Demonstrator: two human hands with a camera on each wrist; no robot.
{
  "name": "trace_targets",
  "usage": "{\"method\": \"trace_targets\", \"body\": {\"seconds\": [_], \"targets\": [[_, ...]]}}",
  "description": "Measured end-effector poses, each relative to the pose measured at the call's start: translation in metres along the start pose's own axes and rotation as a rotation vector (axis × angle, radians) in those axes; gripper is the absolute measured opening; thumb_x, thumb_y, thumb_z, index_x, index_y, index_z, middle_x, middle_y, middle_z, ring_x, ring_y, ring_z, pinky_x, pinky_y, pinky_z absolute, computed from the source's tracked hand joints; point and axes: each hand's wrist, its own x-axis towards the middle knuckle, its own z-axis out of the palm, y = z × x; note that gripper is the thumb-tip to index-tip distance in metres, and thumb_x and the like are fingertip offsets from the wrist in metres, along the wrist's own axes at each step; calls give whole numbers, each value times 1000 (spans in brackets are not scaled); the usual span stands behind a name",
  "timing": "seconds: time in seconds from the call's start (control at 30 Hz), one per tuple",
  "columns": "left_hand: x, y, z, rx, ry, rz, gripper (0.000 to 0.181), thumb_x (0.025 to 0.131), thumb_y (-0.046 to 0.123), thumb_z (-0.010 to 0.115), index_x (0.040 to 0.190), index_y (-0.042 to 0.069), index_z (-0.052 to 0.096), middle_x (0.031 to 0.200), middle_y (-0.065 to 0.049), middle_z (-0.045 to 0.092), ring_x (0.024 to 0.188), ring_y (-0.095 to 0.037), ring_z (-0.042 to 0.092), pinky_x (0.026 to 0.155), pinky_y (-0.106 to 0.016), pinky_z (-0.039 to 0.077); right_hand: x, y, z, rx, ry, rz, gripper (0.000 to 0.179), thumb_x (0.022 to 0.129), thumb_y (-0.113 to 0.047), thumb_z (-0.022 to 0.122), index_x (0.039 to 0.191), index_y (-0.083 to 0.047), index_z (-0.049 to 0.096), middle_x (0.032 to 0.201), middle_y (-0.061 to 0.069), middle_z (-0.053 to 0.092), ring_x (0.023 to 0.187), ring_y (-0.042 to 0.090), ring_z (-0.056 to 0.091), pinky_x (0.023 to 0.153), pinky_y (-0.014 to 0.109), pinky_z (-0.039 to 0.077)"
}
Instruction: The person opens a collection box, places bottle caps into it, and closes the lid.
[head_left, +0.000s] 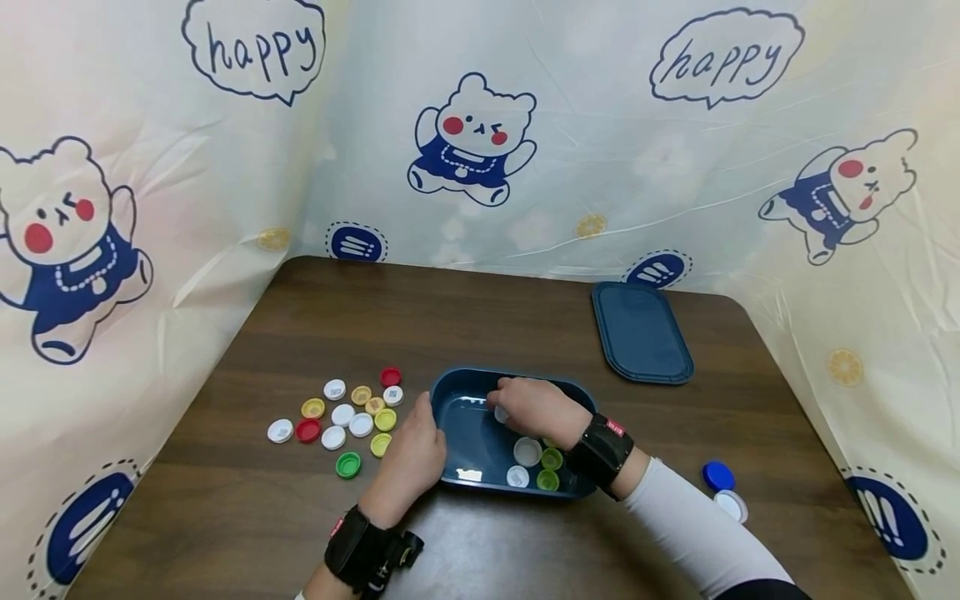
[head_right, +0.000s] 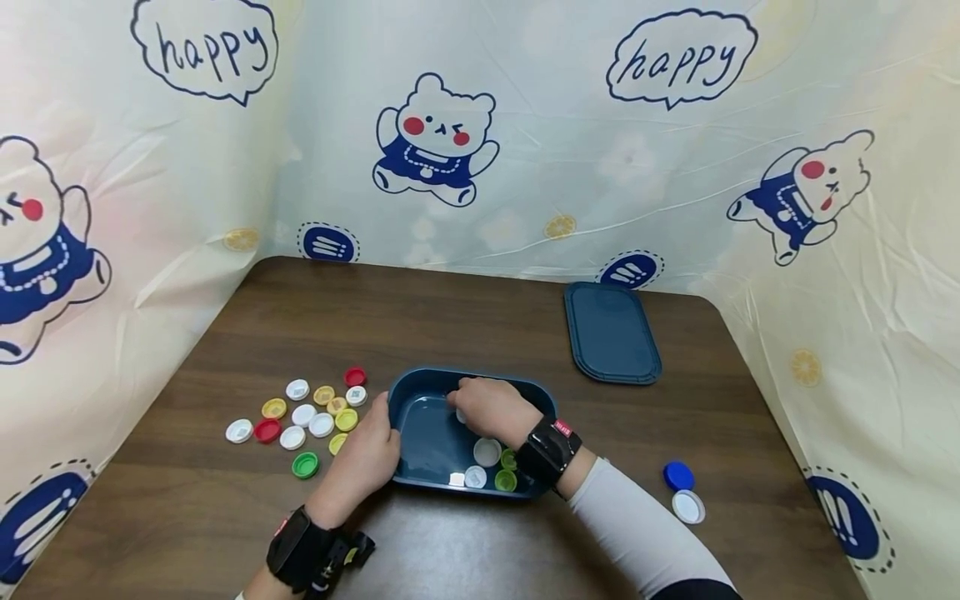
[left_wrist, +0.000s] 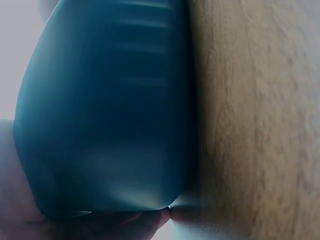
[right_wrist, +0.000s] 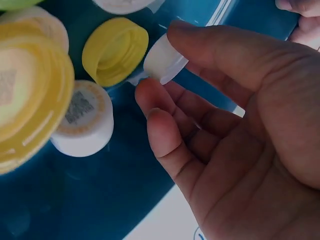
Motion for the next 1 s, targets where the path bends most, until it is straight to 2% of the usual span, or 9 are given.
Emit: {"method": "trace_targets", "body": {"seconds": [0.2, 0.4, 0.6, 0.7, 0.87, 1.0], "targets": [[-1, 1, 1, -1, -4, -4, 50, 99, 1, 49, 145, -11, 34, 137, -30, 54, 121, -40, 59, 99, -58, 50, -3, -1, 1, 5, 27, 9, 33, 93, -16, 74, 125, -17, 70, 103, 2, 63, 84, 12, 56, 74, 25, 54], [-1, 2, 0, 23, -2, -4, 49, 99, 0, 50, 145, -12, 34, 137, -31, 54, 120, -41, 59, 97, -59, 50, -15, 2, -12, 52, 98, 10, 39, 93, -19, 74, 130, -13, 66, 112, 4, 65, 92, 14, 60, 81, 30, 56], [-1, 2, 0, 22, -4, -7, 50, 99, 1, 49, 145, -12, 33, 138, -31, 53, 122, -41, 58, 98, -59, 50, -37, 15, -28, 109, 203, 18, 43, 93, -19, 74, 135, -12, 62, 126, 7, 62, 107, 20, 62, 88, 37, 56], [-1, 2, 1, 18, -4, -10, 52, 100, 1, 49, 146, -13, 32, 139, -32, 52, 124, -42, 57, 99, -59, 49, -48, 24, -31, 129, 236, 48, 47, 93, -19, 73, 138, -13, 60, 132, 9, 60, 113, 23, 61, 92, 41, 55], [0, 1, 1, 5, -8, -19, 52, 100, 1, 49, 147, -11, 32, 141, -31, 51, 126, -41, 56, 101, -59, 48, -70, 43, -27, 158, 257, 131, 50, 93, -20, 74, 141, -14, 58, 137, 10, 59, 119, 26, 60, 97, 47, 54], [0, 1, 2, 4, -14, -22, 52, 100, 1, 48, 147, -11, 32, 142, -31, 50, 127, -41, 55, 101, -59, 48, -91, 58, -19, 184, 270, 178, 52, 92, -19, 75, 140, -10, 58, 137, 13, 60, 121, 30, 60, 97, 50, 53]]}}
